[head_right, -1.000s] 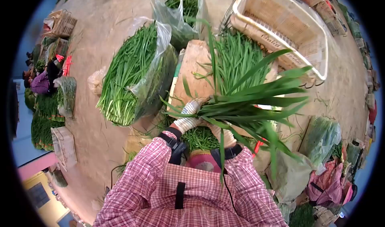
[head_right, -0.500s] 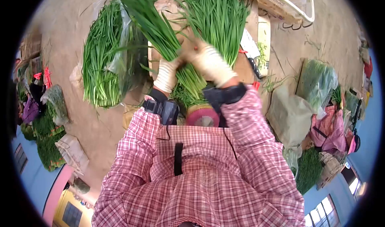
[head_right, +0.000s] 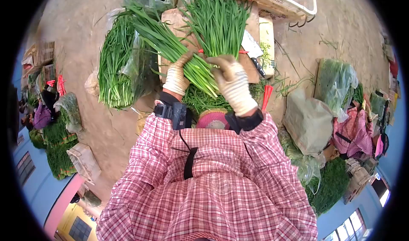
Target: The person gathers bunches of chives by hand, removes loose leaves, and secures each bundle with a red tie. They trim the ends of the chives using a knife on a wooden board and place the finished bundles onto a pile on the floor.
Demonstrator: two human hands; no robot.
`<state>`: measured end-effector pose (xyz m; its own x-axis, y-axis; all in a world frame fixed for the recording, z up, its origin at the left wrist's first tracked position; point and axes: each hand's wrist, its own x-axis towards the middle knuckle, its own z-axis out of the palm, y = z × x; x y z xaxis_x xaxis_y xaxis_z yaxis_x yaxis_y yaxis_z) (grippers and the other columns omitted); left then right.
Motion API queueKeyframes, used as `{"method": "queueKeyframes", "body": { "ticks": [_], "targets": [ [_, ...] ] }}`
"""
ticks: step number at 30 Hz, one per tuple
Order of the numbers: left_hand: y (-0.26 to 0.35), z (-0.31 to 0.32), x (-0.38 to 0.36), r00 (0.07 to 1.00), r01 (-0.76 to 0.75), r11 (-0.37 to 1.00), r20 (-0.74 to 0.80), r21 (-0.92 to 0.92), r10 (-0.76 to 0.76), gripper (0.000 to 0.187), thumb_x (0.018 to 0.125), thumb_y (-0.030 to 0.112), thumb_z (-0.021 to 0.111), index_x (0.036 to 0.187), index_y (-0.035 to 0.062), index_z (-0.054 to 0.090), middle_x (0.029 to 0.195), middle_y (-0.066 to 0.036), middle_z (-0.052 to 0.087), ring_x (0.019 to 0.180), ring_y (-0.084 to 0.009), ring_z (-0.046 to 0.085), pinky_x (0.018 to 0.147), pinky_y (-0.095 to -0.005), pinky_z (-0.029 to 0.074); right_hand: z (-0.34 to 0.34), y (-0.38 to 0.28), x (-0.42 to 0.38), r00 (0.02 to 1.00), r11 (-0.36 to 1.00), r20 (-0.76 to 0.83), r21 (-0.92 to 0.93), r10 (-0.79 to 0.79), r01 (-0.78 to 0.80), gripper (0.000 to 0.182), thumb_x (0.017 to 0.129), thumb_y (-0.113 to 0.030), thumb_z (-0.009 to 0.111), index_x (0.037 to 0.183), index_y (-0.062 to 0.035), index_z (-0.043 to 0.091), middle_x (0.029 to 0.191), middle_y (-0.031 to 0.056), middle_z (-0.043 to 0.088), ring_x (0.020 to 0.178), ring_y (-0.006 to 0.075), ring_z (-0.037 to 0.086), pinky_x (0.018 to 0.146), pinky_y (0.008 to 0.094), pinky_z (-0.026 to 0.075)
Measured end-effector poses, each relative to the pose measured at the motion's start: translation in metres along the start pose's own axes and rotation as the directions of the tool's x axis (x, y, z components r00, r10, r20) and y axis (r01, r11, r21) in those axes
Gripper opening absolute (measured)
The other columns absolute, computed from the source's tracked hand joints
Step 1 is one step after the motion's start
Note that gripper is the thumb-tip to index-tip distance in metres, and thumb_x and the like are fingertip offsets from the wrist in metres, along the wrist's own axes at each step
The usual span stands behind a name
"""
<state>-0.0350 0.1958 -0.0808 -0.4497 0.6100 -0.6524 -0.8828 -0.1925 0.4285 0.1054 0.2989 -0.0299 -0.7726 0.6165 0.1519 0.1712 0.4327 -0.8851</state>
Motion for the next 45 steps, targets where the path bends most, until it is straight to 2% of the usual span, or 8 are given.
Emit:
{"method": "queueKeyframes", "body": {
  "ticks": [7,11,23,25,29,34,38,45],
  "targets": [
    [-0.018,-0.001,-0.009,0.904,-0.427,0.742,0.229,0.517,0.360,0.024,0.080,0.010,0.068,0.102,-0.0013,0.068,0.109,-0.010,0.064,0.093,-0.0178,0.061,0.079,-0.0321,0.053,0.002,-0.011,0.015,0.943,0.898,0.326,-0.391,-0.069,0.201,0.016,0.077,-0.010,0.066,0.092,-0.0081,0.064,0.090,0.0094,0.061,0.081,0.0286,0.062,0.068,0.0363,0.050],
    [0.000,0.033,-0.035,0.961,-0.235,0.921,-0.069,0.311,0.268,0.026,0.079,0.006,0.069,0.103,-0.0026,0.067,0.106,-0.008,0.066,0.092,-0.0164,0.062,0.081,-0.0305,0.052,0.004,-0.018,0.009,0.937,0.857,0.326,-0.439,-0.129,0.271,0.019,0.073,-0.008,0.065,0.091,-0.0062,0.060,0.085,0.0115,0.060,0.076,0.0302,0.062,0.065,0.0386,0.050],
    [0.063,0.042,-0.058,0.922,-0.375,0.927,-0.103,0.008,0.373,0.023,0.084,0.011,0.064,0.105,0.0017,0.065,0.096,-0.008,0.066,0.086,-0.0230,0.064,0.081,-0.0382,0.054,-0.061,-0.040,0.003,0.940,0.905,-0.017,0.277,0.341,-0.323,0.023,0.082,-0.011,0.064,0.101,0.0003,0.061,0.081,0.0125,0.068,0.068,0.0178,0.063,0.065,0.0314,0.052],
    [0.077,0.052,-0.074,0.909,-0.416,0.906,-0.057,-0.084,0.412,0.021,0.083,0.014,0.066,0.102,0.0034,0.065,0.096,-0.009,0.066,0.086,-0.0237,0.064,0.082,-0.0394,0.053,-0.067,-0.014,-0.008,0.948,0.944,-0.106,0.179,0.300,-0.279,0.014,0.083,-0.008,0.064,0.095,-0.0011,0.063,0.070,0.0049,0.061,0.058,0.0080,0.053,0.053,0.0230,0.045],
    [0.109,0.053,-0.088,0.875,-0.471,0.852,0.002,-0.228,0.484,0.023,0.083,0.015,0.068,0.103,0.0051,0.062,0.101,-0.010,0.067,0.092,-0.0241,0.064,0.087,-0.0398,0.052,-0.067,0.036,-0.031,0.953,0.875,0.279,-0.483,0.120,0.031,0.026,0.082,-0.017,0.066,0.107,-0.0129,0.066,0.096,0.0148,0.067,0.095,0.0309,0.063,0.077,0.0392,0.051],
    [0.101,0.069,-0.101,0.817,-0.543,0.823,0.118,-0.168,0.564,0.026,0.088,0.021,0.063,0.110,0.0065,0.062,0.110,-0.009,0.065,0.099,-0.0233,0.062,0.090,-0.0413,0.049,-0.050,-0.091,0.014,0.976,0.892,0.186,0.411,0.118,-0.186,0.032,0.085,-0.021,0.066,0.106,0.0037,0.063,0.102,0.0148,0.065,0.092,0.0202,0.064,0.080,0.0331,0.052],
    [0.105,0.059,-0.099,0.782,-0.514,0.816,0.247,-0.265,0.572,0.025,0.089,0.019,0.061,0.109,0.0039,0.062,0.110,-0.011,0.065,0.100,-0.0247,0.062,0.093,-0.0422,0.049,-0.062,-0.092,0.021,0.916,0.786,0.369,0.515,0.156,-0.342,0.024,0.088,-0.018,0.062,0.094,0.0053,0.064,0.076,0.0106,0.068,0.064,0.0140,0.064,0.060,0.0259,0.053],
    [0.103,0.068,-0.108,0.760,-0.542,0.795,0.245,-0.274,0.602,0.028,0.089,0.021,0.063,0.110,0.0038,0.061,0.112,-0.012,0.064,0.100,-0.0259,0.061,0.094,-0.0433,0.048,-0.059,-0.091,0.025,0.913,0.660,0.367,0.643,0.180,-0.389,0.025,0.091,-0.018,0.059,0.107,0.0023,0.063,0.095,0.0096,0.066,0.079,0.0143,0.064,0.072,0.0270,0.054]
  ]
}}
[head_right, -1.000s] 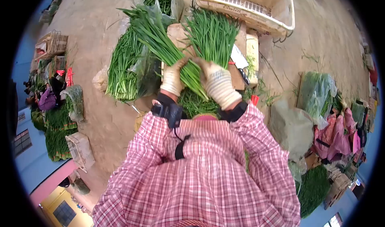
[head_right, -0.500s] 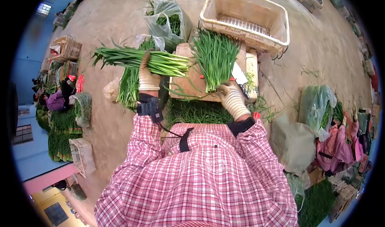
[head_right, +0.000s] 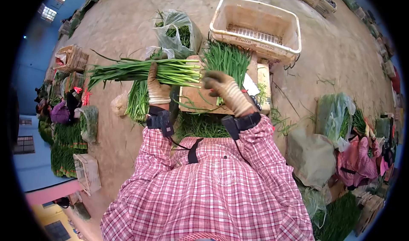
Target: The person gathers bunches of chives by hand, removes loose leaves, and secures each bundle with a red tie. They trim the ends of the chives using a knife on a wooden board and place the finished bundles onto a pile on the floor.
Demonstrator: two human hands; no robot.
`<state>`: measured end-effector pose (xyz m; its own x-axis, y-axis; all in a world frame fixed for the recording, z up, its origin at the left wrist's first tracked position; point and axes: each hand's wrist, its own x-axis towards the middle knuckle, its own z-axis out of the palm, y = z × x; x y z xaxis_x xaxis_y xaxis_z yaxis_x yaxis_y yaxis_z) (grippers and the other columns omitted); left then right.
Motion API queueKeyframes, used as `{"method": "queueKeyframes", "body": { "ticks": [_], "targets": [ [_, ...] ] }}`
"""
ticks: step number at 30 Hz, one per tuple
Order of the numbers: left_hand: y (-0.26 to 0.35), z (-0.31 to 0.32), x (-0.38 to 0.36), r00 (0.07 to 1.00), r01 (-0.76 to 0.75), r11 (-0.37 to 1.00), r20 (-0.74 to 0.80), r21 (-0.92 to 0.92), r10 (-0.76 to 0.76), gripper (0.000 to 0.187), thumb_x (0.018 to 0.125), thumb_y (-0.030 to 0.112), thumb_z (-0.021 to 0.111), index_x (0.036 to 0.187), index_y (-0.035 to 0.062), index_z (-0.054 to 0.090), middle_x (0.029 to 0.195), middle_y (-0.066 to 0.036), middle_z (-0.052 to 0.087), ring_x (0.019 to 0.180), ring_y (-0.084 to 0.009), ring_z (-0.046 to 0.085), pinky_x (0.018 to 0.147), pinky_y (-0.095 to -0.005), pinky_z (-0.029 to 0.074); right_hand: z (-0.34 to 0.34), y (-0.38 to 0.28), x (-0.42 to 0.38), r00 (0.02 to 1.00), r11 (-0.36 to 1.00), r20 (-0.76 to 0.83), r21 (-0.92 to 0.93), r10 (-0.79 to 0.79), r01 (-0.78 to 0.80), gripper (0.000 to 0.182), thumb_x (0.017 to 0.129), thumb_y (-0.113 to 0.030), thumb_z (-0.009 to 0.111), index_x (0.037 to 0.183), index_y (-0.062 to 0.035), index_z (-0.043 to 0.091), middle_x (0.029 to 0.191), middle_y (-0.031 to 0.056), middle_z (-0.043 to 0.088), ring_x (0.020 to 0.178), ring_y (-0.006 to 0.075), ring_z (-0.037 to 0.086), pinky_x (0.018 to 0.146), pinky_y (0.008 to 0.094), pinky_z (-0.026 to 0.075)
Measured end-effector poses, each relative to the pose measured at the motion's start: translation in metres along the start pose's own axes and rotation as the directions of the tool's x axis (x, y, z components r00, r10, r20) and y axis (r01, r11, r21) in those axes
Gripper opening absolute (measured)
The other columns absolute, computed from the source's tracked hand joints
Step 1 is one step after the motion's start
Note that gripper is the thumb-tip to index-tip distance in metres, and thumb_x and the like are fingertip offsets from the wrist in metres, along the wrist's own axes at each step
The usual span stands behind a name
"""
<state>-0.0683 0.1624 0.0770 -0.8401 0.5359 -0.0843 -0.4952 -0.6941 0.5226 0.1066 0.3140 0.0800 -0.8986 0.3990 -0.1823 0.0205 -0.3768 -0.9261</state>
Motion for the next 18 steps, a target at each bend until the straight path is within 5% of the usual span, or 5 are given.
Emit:
{"method": "queueKeyframes", "body": {
  "ticks": [4,9,12,15,18],
  "targets": [
    [-0.006,0.005,0.001,0.999,-0.022,0.999,0.043,-0.032,0.023,0.029,0.088,0.021,0.064,0.111,0.0030,0.060,0.112,-0.012,0.064,0.101,-0.0259,0.061,0.094,-0.0427,0.048,-0.012,0.002,0.000,0.983,0.979,-0.177,-0.189,0.045,-0.079,0.022,0.089,-0.013,0.061,0.103,0.0038,0.063,0.088,0.0096,0.067,0.074,0.0145,0.065,0.068,0.0263,0.054],
    [-0.008,0.016,-0.005,0.998,0.028,1.000,0.065,-0.002,-0.028,0.030,0.088,0.019,0.065,0.112,0.0021,0.060,0.111,-0.011,0.064,0.100,-0.0248,0.062,0.093,-0.0395,0.049,-0.016,0.000,0.011,0.868,0.880,-0.274,-0.364,-0.414,0.305,0.018,0.087,-0.012,0.060,0.102,-0.0025,0.066,0.091,0.0112,0.065,0.084,0.0196,0.062,0.076,0.0332,0.051],
    [-0.014,0.023,-0.007,0.983,0.007,0.997,0.184,0.075,-0.021,0.031,0.088,0.018,0.065,0.113,0.0013,0.059,0.109,-0.011,0.064,0.099,-0.0240,0.062,0.092,-0.0379,0.049,0.007,-0.030,0.013,0.799,0.563,-0.078,-0.750,-0.596,0.346,0.023,0.083,-0.019,0.065,0.103,-0.0082,0.068,0.094,0.0120,0.063,0.090,0.0261,0.060,0.082,0.0399,0.047],
    [-0.016,0.036,-0.012,0.996,0.047,0.996,0.079,0.070,-0.052,0.029,0.087,0.017,0.066,0.109,0.0001,0.058,0.100,-0.011,0.065,0.093,-0.0232,0.064,0.087,-0.0362,0.052,0.027,-0.048,0.015,0.635,-0.048,0.220,-0.960,-0.741,0.276,0.024,0.076,-0.031,0.070,0.088,-0.0105,0.071,0.097,0.0119,0.063,0.096,0.0297,0.057,0.086,0.0451,0.042],
    [-0.021,0.033,-0.013,0.996,0.042,0.992,0.073,0.117,-0.051,0.027,0.087,0.016,0.067,0.108,0.0011,0.058,0.101,-0.010,0.065,0.093,-0.0224,0.063,0.087,-0.0357,0.052,0.030,-0.036,0.022,0.790,0.239,0.037,-0.943,-0.613,0.230,0.020,0.077,-0.029,0.069,0.084,-0.0107,0.072,0.097,0.0110,0.063,0.096,0.0305,0.057,0.087,0.0448,0.042]
  ]
}}
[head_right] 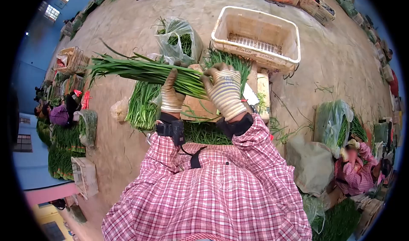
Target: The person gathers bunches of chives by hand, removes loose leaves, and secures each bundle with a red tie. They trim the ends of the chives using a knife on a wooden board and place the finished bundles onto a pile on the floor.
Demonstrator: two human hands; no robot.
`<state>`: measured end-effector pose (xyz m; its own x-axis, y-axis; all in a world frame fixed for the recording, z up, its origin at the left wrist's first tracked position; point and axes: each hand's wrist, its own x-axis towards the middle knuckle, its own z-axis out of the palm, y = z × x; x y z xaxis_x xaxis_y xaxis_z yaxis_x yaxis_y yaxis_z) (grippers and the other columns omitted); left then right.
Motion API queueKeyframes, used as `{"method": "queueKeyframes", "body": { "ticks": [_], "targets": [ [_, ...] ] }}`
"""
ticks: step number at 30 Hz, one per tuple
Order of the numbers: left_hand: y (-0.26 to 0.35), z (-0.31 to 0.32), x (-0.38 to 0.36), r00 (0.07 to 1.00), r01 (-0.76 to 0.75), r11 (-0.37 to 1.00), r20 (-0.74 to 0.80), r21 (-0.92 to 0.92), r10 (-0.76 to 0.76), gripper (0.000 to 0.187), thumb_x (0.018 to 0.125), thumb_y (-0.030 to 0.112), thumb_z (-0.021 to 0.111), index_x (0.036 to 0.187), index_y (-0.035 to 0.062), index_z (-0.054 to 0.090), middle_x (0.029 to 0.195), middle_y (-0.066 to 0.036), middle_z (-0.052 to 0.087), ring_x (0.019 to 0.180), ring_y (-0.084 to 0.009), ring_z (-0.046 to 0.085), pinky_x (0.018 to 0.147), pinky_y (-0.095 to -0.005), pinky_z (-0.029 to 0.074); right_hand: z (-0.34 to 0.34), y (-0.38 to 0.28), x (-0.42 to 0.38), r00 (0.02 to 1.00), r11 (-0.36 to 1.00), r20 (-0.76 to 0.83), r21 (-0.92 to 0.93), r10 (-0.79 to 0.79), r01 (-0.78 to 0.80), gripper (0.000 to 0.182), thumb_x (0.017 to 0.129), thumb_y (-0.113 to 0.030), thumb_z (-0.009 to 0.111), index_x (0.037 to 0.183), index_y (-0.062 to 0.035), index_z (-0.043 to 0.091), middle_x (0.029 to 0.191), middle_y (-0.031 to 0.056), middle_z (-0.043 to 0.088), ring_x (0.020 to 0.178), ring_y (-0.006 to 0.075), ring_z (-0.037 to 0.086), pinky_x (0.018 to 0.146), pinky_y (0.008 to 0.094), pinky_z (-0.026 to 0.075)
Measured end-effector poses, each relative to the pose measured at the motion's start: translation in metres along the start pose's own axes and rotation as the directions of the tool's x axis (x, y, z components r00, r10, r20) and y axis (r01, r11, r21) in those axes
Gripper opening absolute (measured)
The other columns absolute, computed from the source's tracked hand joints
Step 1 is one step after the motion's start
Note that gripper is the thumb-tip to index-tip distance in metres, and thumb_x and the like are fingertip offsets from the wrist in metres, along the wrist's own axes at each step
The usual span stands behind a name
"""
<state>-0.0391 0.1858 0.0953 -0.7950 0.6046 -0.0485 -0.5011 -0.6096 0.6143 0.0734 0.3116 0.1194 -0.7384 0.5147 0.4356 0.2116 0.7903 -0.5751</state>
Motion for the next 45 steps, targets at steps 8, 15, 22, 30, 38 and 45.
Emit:
{"method": "queueKeyframes", "body": {
  "ticks": [8,15,22,30,38,45],
  "targets": [
    [-0.013,-0.020,0.002,0.990,0.087,0.996,-0.111,0.000,-0.087,0.024,0.089,0.010,0.062,0.112,0.0021,0.061,0.104,-0.008,0.064,0.096,-0.0184,0.063,0.085,-0.0334,0.053,0.020,0.010,-0.007,0.998,0.999,0.068,-0.032,0.011,-0.008,0.012,0.077,-0.020,0.066,0.083,-0.0094,0.065,0.085,0.0112,0.063,0.077,0.0311,0.063,0.069,0.0401,0.050],
    [-0.020,-0.059,0.012,0.959,-0.012,0.975,-0.277,-0.223,-0.052,0.023,0.086,0.013,0.065,0.107,0.0032,0.063,0.101,-0.007,0.065,0.092,-0.0209,0.062,0.085,-0.0352,0.052,0.024,0.034,-0.021,0.994,0.995,-0.044,-0.027,0.097,-0.098,0.013,0.077,-0.005,0.063,0.089,-0.0047,0.058,0.075,0.0162,0.062,0.069,0.0312,0.061,0.061,0.0398,0.049],
    [0.042,-0.110,0.008,0.887,-0.111,0.993,-0.454,-0.035,0.083,0.024,0.081,0.017,0.069,0.101,0.0060,0.062,0.098,-0.007,0.064,0.088,-0.0240,0.060,0.086,-0.0414,0.050,0.052,0.066,-0.046,0.350,0.822,0.774,-0.569,0.528,0.018,0.053,0.079,-0.028,0.068,0.125,-0.0056,0.052,0.121,0.0195,0.057,0.113,0.0314,0.054,0.093,0.0413,0.043],
    [0.005,-0.093,0.000,0.754,-0.069,0.988,-0.641,0.138,0.143,0.044,0.070,0.003,0.077,0.109,-0.0006,0.057,0.096,-0.008,0.063,0.080,-0.0219,0.060,0.072,-0.0368,0.053,0.132,-0.027,-0.045,0.854,0.937,0.519,-0.277,-0.041,0.213,0.106,0.059,-0.036,0.081,0.143,-0.0023,0.025,0.126,0.0220,0.053,0.121,0.0381,0.047,0.101,0.0484,0.034],
    [-0.002,-0.119,-0.022,0.815,0.505,0.849,-0.410,0.157,-0.409,0.074,0.086,0.023,0.066,0.145,0.0082,0.024,0.135,-0.011,0.046,0.116,-0.0274,0.050,0.091,-0.0453,0.041,0.134,0.045,-0.079,0.232,0.031,0.973,0.232,-0.021,-0.972,0.024,0.081,-0.006,0.061,0.104,0.0001,0.059,0.067,0.0019,0.053,0.050,0.0096,0.046,0.044,0.0235,0.036],
    [-0.080,-0.205,-0.092,0.666,0.695,0.719,-0.386,0.009,-0.638,0.071,0.087,0.030,0.065,0.144,0.0062,0.029,0.142,-0.013,0.041,0.127,-0.0296,0.042,0.107,-0.0468,0.029,0.153,0.110,-0.145,0.076,-0.604,0.995,0.022,-0.065,-0.796,0.024,0.085,-0.010,0.054,0.106,0.0012,0.056,0.074,0.0017,0.052,0.051,0.0062,0.039,0.044,0.0203,0.032]
  ]
}}
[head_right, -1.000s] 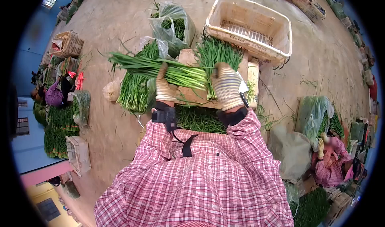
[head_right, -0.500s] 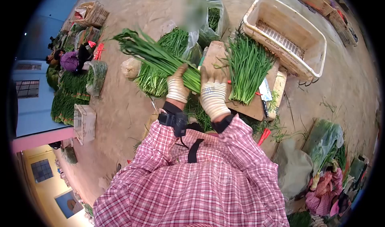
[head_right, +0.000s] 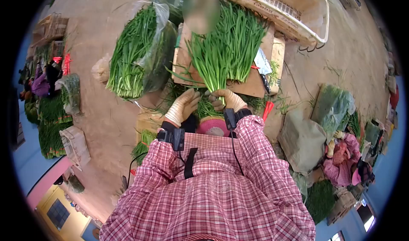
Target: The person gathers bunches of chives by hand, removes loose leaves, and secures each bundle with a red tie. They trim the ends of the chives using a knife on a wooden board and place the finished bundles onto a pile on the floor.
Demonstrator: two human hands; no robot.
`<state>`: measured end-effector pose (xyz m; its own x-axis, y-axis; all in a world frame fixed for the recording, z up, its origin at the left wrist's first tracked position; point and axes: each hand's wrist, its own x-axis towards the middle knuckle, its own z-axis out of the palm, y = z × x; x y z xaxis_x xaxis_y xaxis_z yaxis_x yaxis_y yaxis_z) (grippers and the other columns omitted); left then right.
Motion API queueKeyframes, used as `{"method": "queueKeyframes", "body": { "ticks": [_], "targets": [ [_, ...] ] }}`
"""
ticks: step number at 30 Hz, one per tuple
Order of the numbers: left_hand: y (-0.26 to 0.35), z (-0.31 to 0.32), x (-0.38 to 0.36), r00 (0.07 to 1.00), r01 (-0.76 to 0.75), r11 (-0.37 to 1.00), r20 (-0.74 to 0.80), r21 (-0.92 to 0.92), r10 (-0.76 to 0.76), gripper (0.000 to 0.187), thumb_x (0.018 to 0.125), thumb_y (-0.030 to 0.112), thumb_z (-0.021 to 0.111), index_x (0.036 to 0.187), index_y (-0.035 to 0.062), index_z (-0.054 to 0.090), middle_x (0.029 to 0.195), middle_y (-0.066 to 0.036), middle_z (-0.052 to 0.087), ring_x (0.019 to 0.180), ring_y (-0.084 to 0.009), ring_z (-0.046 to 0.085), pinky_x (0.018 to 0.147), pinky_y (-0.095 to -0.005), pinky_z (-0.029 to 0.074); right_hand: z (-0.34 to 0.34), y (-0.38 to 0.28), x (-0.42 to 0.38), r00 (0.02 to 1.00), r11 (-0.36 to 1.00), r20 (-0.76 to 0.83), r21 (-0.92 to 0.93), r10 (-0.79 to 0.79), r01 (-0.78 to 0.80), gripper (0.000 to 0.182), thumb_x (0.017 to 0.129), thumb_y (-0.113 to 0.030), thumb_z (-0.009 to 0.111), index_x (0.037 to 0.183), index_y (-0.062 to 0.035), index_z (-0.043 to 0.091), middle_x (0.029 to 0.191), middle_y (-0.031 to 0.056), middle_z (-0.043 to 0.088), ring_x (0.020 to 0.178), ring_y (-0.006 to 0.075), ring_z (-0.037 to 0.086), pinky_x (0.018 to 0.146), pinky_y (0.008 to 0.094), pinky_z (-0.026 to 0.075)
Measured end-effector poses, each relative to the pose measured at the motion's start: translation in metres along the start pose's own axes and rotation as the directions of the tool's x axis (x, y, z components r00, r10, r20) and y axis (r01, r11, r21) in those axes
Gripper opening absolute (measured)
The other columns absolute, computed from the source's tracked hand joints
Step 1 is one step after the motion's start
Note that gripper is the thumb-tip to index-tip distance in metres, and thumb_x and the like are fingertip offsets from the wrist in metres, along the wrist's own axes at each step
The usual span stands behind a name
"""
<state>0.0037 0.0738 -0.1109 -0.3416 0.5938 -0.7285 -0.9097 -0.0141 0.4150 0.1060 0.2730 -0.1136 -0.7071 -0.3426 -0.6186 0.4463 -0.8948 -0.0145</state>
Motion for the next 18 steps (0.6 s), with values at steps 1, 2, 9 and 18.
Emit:
{"method": "queueKeyframes", "body": {
  "ticks": [1,2,9,18],
  "targets": [
    [-0.011,-0.004,0.006,0.996,0.055,0.997,0.069,-0.047,-0.052,0.070,0.086,0.032,0.065,0.142,0.0059,0.031,0.140,-0.013,0.043,0.127,-0.0297,0.042,0.108,-0.0459,0.028,-0.008,0.006,-0.003,1.000,1.000,-0.008,0.000,0.010,-0.010,0.024,0.085,-0.010,0.055,0.105,0.0015,0.056,0.075,0.0019,0.052,0.050,0.0059,0.038,0.043,0.0198,0.031],
    [-0.016,0.001,0.009,0.985,0.062,0.995,0.169,-0.080,-0.048,0.067,0.087,0.037,0.065,0.139,0.0058,0.036,0.136,-0.014,0.047,0.126,-0.0282,0.043,0.106,-0.0431,0.032,-0.008,0.010,-0.009,0.999,0.999,0.022,0.032,0.033,-0.034,0.025,0.083,-0.010,0.056,0.105,0.0021,0.057,0.074,0.0015,0.051,0.049,0.0057,0.037,0.042,0.0185,0.029],
    [-0.026,0.048,0.037,0.924,0.206,0.879,0.380,-0.430,-0.031,0.065,0.084,0.039,0.068,0.133,0.0028,0.045,0.122,-0.014,0.058,0.103,-0.0277,0.061,0.094,-0.0447,0.050,-0.008,0.030,-0.032,0.977,0.982,0.119,-0.090,0.178,-0.168,0.020,0.087,-0.018,0.056,0.093,0.0009,0.059,0.067,0.0004,0.048,0.046,0.0046,0.034,0.041,0.0196,0.025],
    [-0.007,0.073,0.036,0.986,0.034,0.982,0.169,-0.187,-0.002,0.037,0.085,0.013,0.063,0.118,-0.0026,0.057,0.105,-0.011,0.064,0.094,-0.0237,0.064,0.086,-0.0395,0.053,0.010,0.018,-0.054,0.798,0.297,0.031,-0.919,-0.602,0.260,0.037,0.088,-0.032,0.062,0.110,-0.0024,0.061,0.085,0.0066,0.065,0.071,0.0121,0.059,0.067,0.0273,0.050]
  ]
}}
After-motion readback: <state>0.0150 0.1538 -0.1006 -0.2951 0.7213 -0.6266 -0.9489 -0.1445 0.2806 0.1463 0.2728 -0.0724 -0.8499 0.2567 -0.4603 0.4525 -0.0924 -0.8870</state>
